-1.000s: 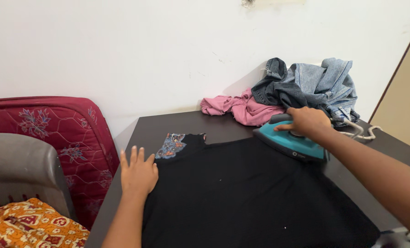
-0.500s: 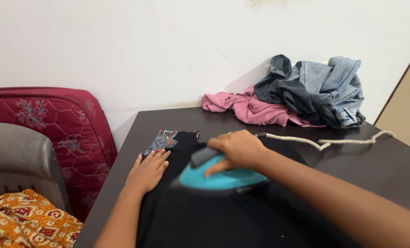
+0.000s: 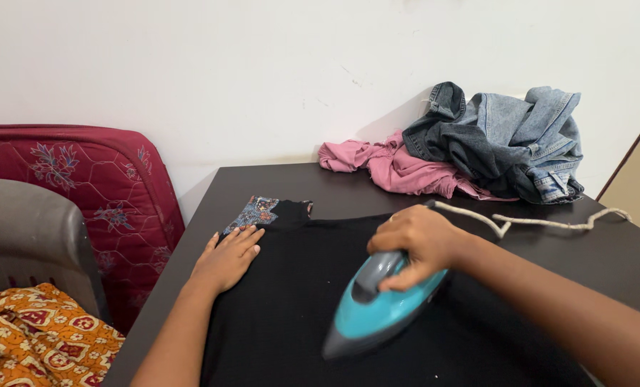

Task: The person irons a black patterned dress laid flat on a dark table. They smooth the fabric with their hands, use a teal electric iron to press the body and sleeves, and repeatedly adjust the garment's position to cover different areas.

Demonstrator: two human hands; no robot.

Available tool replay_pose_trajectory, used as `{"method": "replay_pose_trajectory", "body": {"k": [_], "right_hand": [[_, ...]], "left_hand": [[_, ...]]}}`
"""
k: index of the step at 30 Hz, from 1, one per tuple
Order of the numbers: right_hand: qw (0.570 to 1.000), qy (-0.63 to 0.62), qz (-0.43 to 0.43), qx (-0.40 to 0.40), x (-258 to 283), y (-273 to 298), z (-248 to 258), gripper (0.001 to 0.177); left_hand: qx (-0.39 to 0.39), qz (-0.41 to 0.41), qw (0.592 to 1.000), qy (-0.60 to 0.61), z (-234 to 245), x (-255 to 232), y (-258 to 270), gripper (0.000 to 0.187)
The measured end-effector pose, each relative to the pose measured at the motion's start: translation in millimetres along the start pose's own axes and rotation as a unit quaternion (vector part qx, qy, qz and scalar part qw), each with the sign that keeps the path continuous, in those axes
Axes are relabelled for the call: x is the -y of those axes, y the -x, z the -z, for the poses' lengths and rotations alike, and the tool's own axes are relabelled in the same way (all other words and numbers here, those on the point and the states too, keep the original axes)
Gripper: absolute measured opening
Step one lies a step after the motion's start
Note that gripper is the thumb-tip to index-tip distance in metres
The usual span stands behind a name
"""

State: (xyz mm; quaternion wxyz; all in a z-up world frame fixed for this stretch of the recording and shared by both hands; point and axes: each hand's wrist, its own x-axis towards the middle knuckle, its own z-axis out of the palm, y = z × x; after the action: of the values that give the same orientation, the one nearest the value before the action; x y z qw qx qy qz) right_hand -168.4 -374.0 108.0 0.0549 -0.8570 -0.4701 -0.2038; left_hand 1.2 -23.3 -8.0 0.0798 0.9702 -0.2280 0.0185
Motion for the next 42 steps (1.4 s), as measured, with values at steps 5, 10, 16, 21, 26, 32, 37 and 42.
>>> {"method": "replay_pose_trajectory", "body": {"k": [5, 10, 16, 21, 26, 32, 37, 42], "right_hand": [[0.923, 0.192, -0.331, 0.032, -3.5, -15.4, -15.4, 0.067], [0.86, 0.188, -0.467, 0.088, -17.7, -41.0, -14.0, 0.073], [0.938, 0.125, -0.3, 0.118, -17.1, 2.4, 8.5, 0.061], [0.997, 0.045, -0.062, 0.021, -11.3, 56.6, 27.1, 0.053], [0.929, 0.146, -0.326, 0.102, -11.0, 62.5, 30.1, 0.062], [0.738, 0.209, -0.628, 0.131, -45.1, 52.7, 32.3, 0.081], [0.7, 0.212, -0.674, 0.101, -78.8, 88.4, 38.2, 0.085], [0.697, 0.116, -0.707, 0.017, -91.1, 143.2, 58.4, 0.092]], "left_hand": [[-0.002, 0.005, 1.0, -0.004, -1.2, -0.4, 0.1, 0.054], [-0.015, -0.004, 1.0, -0.003, -1.5, -0.6, 1.0, 0.055], [-0.013, -0.002, 1.0, -0.004, -1.7, 0.7, 0.3, 0.054], [-0.016, -0.005, 1.0, -0.011, -3.4, 1.8, -1.1, 0.054], [-0.015, 0.003, 1.0, -0.01, -1.9, -0.4, 0.1, 0.054], [-0.008, 0.016, 1.0, -0.017, 1.9, -6.1, 3.8, 0.054], [0.003, 0.028, 0.999, -0.03, 4.4, -9.5, 5.4, 0.055], [-0.007, 0.021, 0.999, -0.04, 0.0, -5.3, 2.5, 0.054]]}}
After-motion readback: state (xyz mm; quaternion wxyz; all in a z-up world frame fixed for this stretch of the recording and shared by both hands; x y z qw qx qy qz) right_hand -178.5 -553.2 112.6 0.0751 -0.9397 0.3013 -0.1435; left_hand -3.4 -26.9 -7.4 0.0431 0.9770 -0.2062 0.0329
